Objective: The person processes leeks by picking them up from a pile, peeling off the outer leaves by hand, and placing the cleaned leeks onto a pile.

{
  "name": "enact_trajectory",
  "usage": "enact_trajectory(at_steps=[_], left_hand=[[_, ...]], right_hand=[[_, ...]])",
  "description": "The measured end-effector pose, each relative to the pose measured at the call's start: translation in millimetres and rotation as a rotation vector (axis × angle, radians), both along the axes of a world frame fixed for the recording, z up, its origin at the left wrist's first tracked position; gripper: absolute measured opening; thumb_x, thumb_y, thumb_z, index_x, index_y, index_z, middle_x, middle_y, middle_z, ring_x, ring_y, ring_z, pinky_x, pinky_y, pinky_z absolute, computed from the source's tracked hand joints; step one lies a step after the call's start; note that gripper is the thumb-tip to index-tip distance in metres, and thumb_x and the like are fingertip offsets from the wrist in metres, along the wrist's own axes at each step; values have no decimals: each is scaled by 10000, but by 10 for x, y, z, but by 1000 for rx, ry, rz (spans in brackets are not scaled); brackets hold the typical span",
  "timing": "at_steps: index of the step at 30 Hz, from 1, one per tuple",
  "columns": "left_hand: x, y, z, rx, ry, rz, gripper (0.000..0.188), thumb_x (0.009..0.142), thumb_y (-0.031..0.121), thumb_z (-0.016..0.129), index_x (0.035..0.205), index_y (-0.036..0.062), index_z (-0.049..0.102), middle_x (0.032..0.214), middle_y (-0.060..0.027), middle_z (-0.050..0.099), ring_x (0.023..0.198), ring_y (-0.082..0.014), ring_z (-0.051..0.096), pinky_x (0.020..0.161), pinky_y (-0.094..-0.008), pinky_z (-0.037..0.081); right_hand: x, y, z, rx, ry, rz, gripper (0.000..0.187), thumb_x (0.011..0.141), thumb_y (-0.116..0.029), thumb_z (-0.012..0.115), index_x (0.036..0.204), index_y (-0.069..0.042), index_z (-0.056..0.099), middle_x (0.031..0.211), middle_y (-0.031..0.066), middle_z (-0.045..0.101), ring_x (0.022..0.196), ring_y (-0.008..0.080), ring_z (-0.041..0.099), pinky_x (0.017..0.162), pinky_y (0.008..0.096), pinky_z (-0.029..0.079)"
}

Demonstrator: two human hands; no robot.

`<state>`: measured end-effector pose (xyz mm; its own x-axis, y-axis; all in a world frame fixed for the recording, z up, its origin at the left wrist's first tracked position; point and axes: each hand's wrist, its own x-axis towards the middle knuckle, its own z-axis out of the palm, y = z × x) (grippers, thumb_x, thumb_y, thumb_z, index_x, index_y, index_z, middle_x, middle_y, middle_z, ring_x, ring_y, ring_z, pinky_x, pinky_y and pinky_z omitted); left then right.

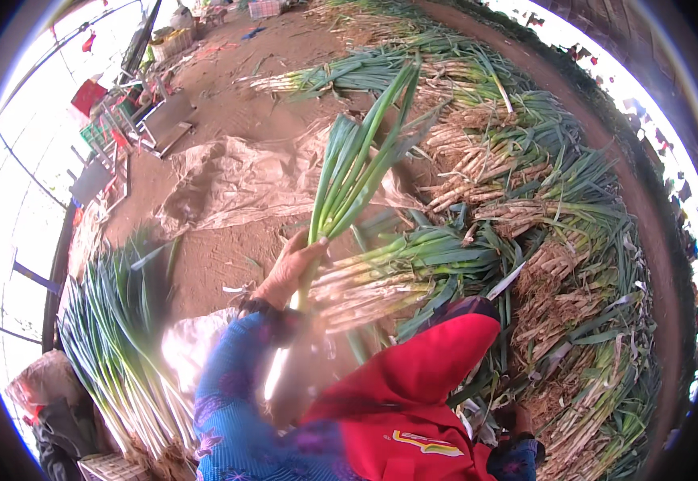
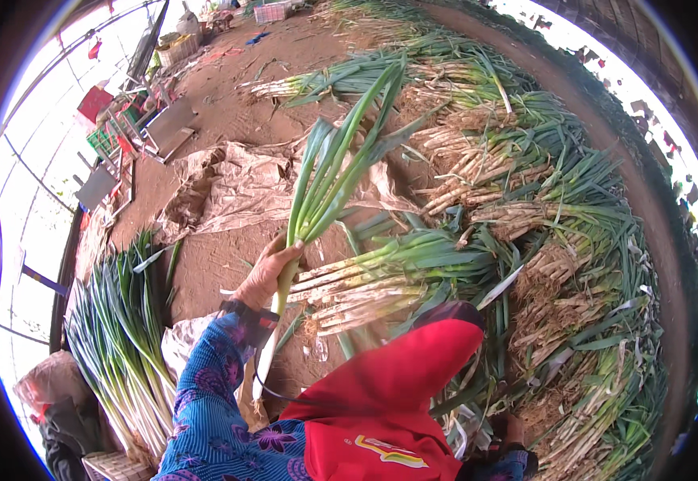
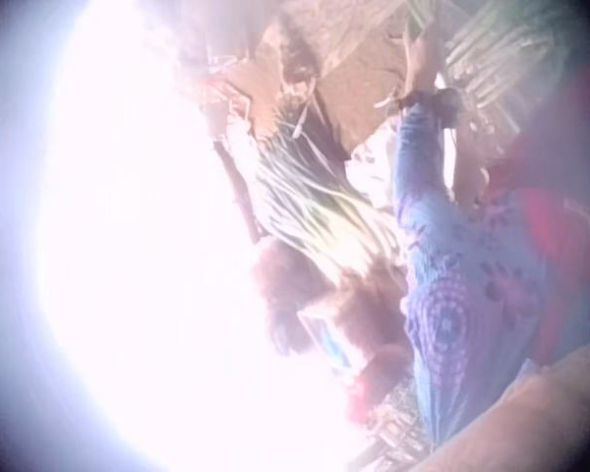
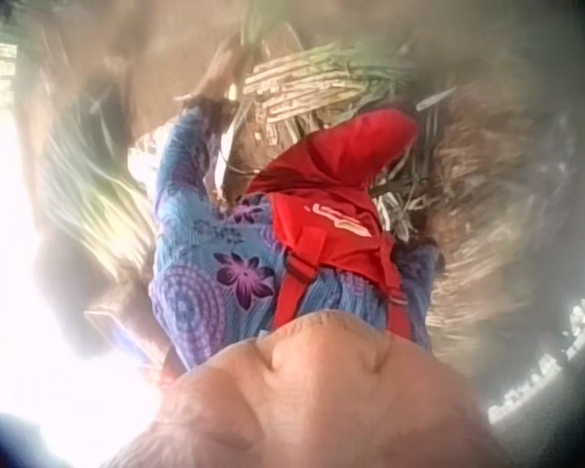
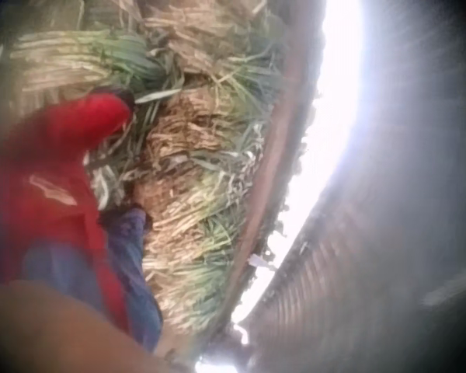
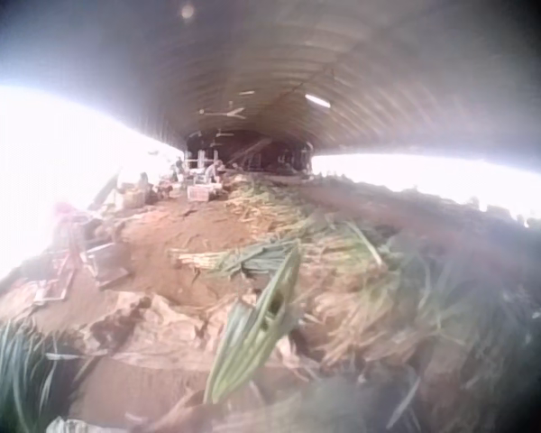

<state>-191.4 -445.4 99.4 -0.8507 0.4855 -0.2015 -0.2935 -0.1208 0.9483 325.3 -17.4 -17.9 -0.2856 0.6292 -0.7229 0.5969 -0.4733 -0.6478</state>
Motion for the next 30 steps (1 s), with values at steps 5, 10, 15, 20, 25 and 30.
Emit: enact_trajectory(at_steps=[5,10,15,20,25,30], left_hand=[[276,-528,-580,-98,-96,143,419,852,252,630,1186,27,516,884,-47,588,699,-127,584,527,-257,476],[642,-907,-860,-635,88,344,453,771,241,708,1117,29,505,900,-83,620,806,-172,601,636,-323,492],[879,-1034,-1226,-995,155,538,500,715,225,731,1097,52,460,892,-195,631,846,-346,630,735,-429,487],[1146,-1884,-1320,-1326,330,710,450,726,154,639,1135,66,473,801,-220,636,737,-420,617,658,-502,478],[1351,-2853,-970,-1503,238,952,413,726,103,609,1103,93,441,822,-179,647,733,-338,643,650,-473,501],[1277,-4117,-864,-1817,353,928,755,768,317,675,1397,120,308,1240,-200,520,1026,-364,580,843,-478,475]], right_hand=[[97,-33,-96,253,-113,292,246,791,-209,555,853,-10,686,808,94,676,679,198,646,617,320,506],[402,326,-579,-87,-174,83,169,820,-222,581,812,-63,641,724,70,645,571,171,609,508,331,492],[990,659,-927,-35,-258,76,171,818,-217,572,819,-54,626,699,90,633,582,195,615,516,344,500],[606,482,-780,-25,-369,137,169,818,-227,571,813,-67,627,693,93,633,576,196,613,510,342,492],[524,461,-637,9,-400,190,166,817,-237,571,808,-81,628,687,96,633,571,198,610,504,340,485],[850,486,-480,119,-410,318,164,817,-247,570,803,-94,630,681,98,633,565,199,608,498,338,477]])
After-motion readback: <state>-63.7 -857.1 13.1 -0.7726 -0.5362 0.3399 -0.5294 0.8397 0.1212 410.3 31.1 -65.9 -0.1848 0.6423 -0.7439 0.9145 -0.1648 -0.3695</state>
